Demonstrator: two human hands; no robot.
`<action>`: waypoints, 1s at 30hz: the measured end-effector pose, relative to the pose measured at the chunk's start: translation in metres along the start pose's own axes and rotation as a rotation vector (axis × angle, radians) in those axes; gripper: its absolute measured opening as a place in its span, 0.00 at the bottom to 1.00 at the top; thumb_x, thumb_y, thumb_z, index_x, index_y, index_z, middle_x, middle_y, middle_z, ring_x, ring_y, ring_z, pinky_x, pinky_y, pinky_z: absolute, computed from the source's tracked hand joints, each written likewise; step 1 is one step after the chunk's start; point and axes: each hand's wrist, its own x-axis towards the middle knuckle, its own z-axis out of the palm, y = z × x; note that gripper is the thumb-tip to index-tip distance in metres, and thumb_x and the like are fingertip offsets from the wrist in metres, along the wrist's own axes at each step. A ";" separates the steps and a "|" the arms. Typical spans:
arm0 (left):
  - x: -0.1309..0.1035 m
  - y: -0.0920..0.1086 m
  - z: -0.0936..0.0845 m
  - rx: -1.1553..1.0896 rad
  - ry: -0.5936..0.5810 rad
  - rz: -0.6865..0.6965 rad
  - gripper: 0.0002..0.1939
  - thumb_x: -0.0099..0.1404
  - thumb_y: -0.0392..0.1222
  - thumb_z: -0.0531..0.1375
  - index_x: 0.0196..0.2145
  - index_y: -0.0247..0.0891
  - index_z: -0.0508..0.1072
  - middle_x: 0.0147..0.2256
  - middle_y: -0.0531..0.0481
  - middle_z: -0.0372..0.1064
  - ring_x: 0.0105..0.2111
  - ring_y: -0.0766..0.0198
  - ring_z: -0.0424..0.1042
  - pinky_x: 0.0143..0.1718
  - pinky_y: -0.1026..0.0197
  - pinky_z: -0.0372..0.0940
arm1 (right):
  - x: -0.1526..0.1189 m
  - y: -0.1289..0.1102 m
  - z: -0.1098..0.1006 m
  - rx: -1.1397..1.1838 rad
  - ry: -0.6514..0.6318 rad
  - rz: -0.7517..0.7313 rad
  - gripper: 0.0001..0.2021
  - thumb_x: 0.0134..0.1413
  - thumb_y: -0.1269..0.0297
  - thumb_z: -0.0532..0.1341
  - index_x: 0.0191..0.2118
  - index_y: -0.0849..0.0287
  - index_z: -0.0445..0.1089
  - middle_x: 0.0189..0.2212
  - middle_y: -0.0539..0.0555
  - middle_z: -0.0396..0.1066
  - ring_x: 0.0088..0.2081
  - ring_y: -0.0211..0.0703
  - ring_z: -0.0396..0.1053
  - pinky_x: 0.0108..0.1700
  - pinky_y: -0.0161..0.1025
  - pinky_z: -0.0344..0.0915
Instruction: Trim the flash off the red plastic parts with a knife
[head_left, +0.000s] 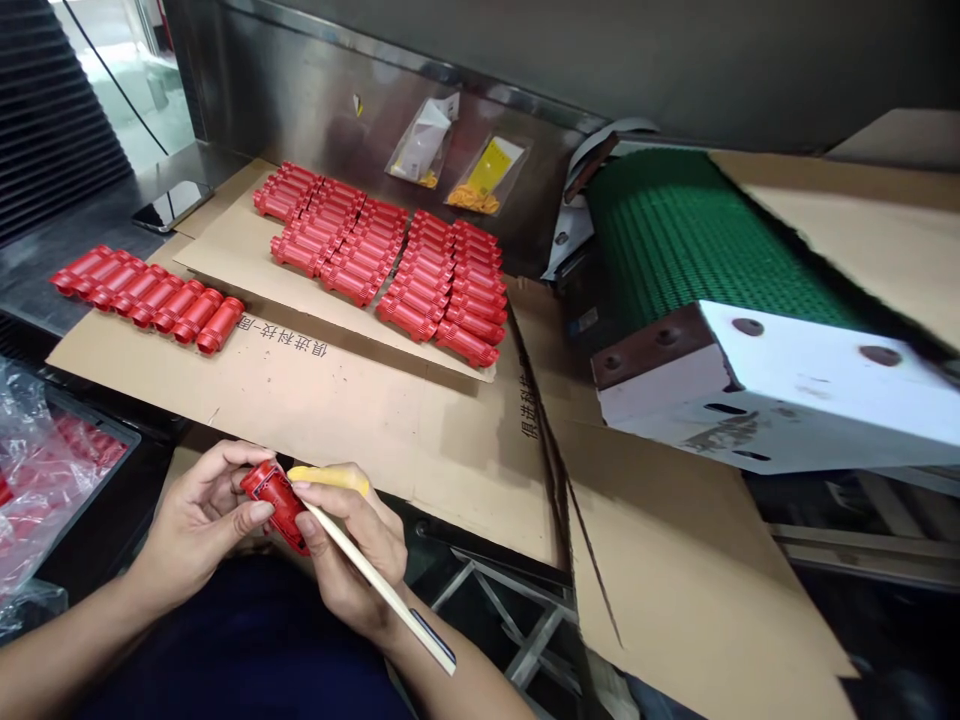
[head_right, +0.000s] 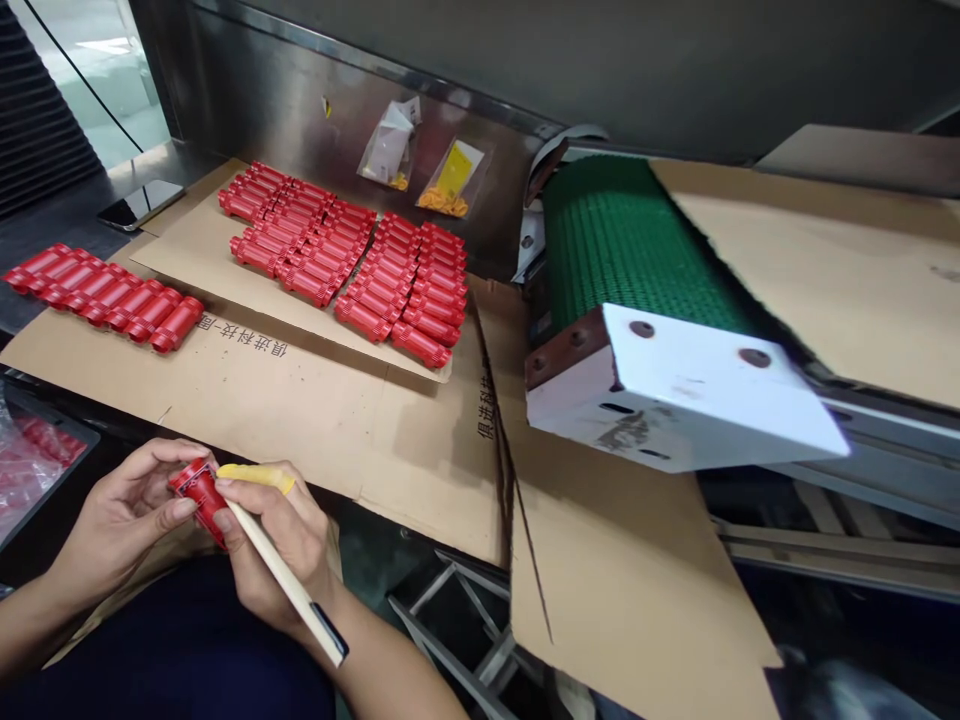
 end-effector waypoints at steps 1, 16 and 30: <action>0.000 0.000 0.000 0.001 0.001 0.002 0.13 0.63 0.39 0.74 0.46 0.44 0.84 0.38 0.47 0.83 0.34 0.61 0.82 0.35 0.65 0.77 | 0.000 0.000 0.000 0.002 0.001 -0.002 0.14 0.70 0.71 0.63 0.57 0.56 0.76 0.47 0.61 0.81 0.48 0.50 0.80 0.48 0.48 0.80; -0.004 -0.005 -0.002 0.057 0.010 0.026 0.13 0.65 0.38 0.73 0.47 0.49 0.83 0.39 0.51 0.83 0.35 0.65 0.83 0.37 0.69 0.77 | -0.005 -0.003 0.009 -0.060 0.058 -0.085 0.15 0.69 0.75 0.61 0.58 0.61 0.75 0.48 0.65 0.80 0.48 0.52 0.79 0.46 0.48 0.82; -0.004 -0.010 -0.004 0.158 0.002 0.078 0.14 0.67 0.40 0.71 0.49 0.48 0.81 0.43 0.49 0.82 0.40 0.59 0.84 0.40 0.64 0.78 | -0.004 -0.004 -0.003 -0.012 -0.093 0.147 0.14 0.71 0.68 0.64 0.59 0.52 0.74 0.50 0.60 0.80 0.51 0.50 0.80 0.50 0.45 0.79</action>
